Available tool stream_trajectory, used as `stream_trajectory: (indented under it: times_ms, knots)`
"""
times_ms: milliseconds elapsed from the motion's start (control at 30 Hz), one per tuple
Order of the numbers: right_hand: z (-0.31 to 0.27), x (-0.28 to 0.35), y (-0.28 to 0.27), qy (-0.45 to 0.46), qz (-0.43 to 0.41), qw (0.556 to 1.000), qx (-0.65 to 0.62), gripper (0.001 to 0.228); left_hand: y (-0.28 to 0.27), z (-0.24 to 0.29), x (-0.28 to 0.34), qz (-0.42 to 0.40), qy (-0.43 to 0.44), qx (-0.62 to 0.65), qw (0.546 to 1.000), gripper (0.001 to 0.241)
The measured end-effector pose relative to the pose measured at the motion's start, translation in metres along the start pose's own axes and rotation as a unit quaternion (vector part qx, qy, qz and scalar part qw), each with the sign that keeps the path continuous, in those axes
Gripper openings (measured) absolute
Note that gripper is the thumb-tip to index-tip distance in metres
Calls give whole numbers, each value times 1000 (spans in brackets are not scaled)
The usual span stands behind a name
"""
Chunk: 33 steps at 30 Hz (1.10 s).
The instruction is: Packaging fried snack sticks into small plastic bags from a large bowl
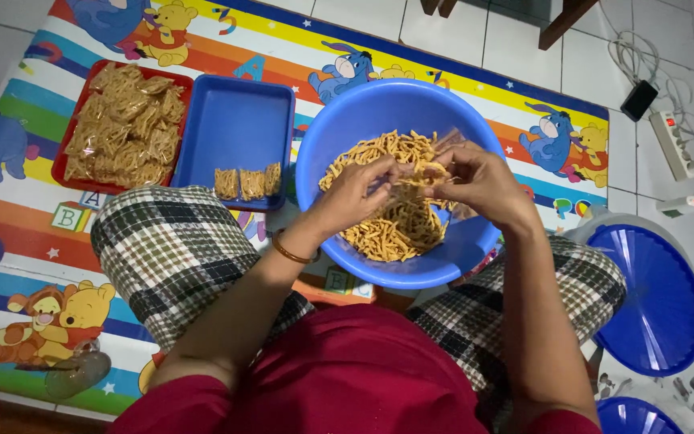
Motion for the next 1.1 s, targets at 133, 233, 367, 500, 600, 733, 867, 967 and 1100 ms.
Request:
stream_trajectory:
  times_ms: [133, 233, 367, 500, 600, 733, 867, 967, 1100]
  knots:
    - [-15, -6, 18, 6, 7, 1000, -23, 40, 1, -5, 0, 3, -20, 54, 998, 13]
    - [3, -12, 21, -15, 19, 999, -32, 45, 4, -22, 1, 16, -39, 92, 995, 14]
    - [21, -17, 22, -16, 44, 999, -26, 39, -4, -14, 2, 30, -43, 116, 992, 14]
    - [3, -15, 26, -28, 86, 995, 40, 29, -1, -29, 3, 48, -58, 152, 986, 13]
    - [12, -18, 28, -38, 102, 987, 122, 27, -6, -15, 3, 49, -63, 121, 989, 15]
    - [2, -14, 37, -56, 111, 982, 140, 21, -4, -21, 1, 54, -84, 83, 992, 17]
    - [-7, -7, 39, -39, 128, 988, 81, 18, 5, -47, 1, 47, -78, 144, 985, 16]
    - [5, -10, 29, -53, 156, 983, 84, 20, 8, -49, 3, 43, -80, 199, 976, 15]
    - [6, -9, 21, -55, 178, 982, 42, 18, 9, -50, 1, 41, -79, 257, 962, 15]
Point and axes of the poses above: each hand's wrist, its own x-axis away from the middle knuckle, its own y-axis out of the palm, z = x × y, the point moved 8 cm from there along -x, towards the middle knuckle, and after that the axes turned 9 degrees about -z, right-handed, at the moved point
